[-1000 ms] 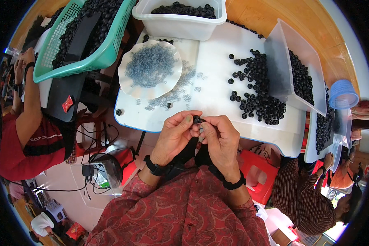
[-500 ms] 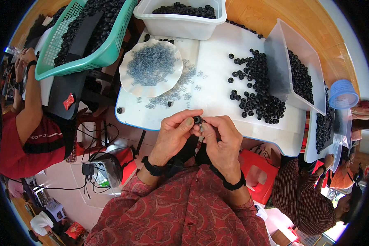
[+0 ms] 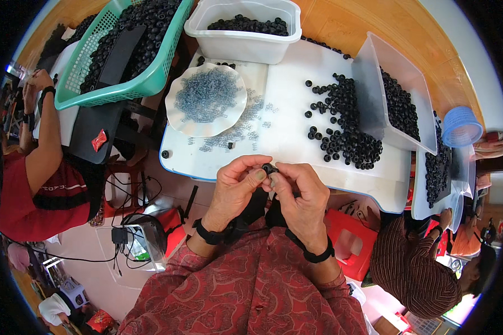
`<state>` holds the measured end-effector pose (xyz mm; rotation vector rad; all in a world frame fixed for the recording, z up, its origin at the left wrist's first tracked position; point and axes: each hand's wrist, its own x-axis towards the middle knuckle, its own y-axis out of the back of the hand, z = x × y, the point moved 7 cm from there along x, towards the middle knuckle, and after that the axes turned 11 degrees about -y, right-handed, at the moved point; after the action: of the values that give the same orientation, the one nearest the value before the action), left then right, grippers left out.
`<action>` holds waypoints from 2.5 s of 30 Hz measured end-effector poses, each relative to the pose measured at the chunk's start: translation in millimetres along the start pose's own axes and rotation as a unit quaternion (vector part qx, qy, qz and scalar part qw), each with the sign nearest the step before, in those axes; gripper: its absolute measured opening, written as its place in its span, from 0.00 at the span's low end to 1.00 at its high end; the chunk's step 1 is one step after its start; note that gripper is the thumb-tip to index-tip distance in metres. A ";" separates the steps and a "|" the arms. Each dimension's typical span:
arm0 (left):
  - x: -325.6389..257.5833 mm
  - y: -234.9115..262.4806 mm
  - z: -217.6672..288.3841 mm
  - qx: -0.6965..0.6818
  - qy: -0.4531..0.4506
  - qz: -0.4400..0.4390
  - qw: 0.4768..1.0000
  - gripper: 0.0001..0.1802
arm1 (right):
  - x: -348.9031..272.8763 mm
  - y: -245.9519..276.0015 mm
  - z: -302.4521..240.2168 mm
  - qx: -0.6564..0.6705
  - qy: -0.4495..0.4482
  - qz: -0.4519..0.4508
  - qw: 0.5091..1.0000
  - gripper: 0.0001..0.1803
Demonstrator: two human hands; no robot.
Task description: Assembling small black plastic parts by hand at a workbench.
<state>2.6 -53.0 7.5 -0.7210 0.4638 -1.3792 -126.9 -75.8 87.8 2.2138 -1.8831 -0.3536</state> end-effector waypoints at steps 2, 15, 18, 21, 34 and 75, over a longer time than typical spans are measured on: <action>-0.2 0.2 1.0 -0.001 -0.001 0.006 1.000 0.16 | -0.4 0.8 -4.6 -0.026 0.019 -0.005 0.999 0.11; -7.3 -9.1 17.6 0.070 -0.036 -0.001 0.997 0.18 | -8.2 -1.4 -18.9 -0.071 0.060 -0.017 0.996 0.10; -9.8 -10.2 20.0 0.065 -0.039 0.000 0.997 0.17 | -11.4 -2.0 -22.2 -0.065 0.076 -0.012 0.995 0.09; -12.3 -11.0 23.4 0.059 -0.041 -0.002 0.997 0.17 | -13.9 -2.6 -23.8 -0.072 0.083 -0.009 0.994 0.08; -21.5 -11.1 18.8 -0.151 -0.005 -0.006 0.988 0.18 | -24.7 -9.1 -24.4 -0.009 0.087 -0.035 0.996 0.07; -8.0 -5.8 26.3 0.068 -0.063 -0.031 0.995 0.16 | -15.6 -12.1 -31.2 -0.153 0.182 0.011 0.971 0.08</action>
<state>15.1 -40.3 29.2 -0.7097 0.2475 -1.4005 -108.1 -58.3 114.3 1.9009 -1.5417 -0.2003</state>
